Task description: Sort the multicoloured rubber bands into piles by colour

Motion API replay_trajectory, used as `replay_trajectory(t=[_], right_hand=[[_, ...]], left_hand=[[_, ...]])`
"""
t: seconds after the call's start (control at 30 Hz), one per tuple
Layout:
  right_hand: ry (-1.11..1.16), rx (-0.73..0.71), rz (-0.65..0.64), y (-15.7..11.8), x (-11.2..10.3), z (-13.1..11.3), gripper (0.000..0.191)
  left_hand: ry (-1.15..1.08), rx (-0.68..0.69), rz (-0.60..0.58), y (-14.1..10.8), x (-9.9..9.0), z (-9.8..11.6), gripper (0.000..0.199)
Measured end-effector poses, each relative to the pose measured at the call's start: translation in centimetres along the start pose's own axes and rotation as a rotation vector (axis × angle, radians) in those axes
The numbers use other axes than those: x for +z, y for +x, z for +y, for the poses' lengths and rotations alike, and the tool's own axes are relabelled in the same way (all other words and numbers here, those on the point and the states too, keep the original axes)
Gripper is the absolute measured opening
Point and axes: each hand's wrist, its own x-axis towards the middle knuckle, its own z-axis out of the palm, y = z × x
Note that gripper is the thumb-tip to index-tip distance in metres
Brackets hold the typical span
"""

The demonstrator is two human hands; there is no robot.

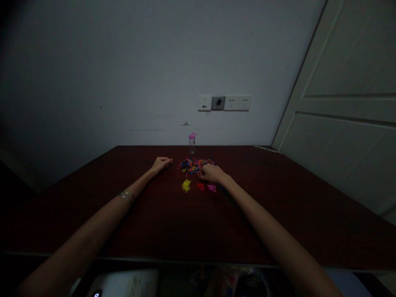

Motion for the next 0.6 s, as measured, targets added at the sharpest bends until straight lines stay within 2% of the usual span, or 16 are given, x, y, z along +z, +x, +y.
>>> replay_trajectory(t=[0.33, 0.6], right_hand=[[0.08, -0.073, 0.094, -0.6, -1.7, -0.9, 0.025], [0.35, -0.303, -0.023, -0.6, -0.4, -3.0, 0.019]], left_hand=[[0.021, 0.068, -0.012, -0.1, 0.1, 0.1, 0.041], [0.022, 0.073, -0.01, -0.2, 0.0, 0.1, 0.041]])
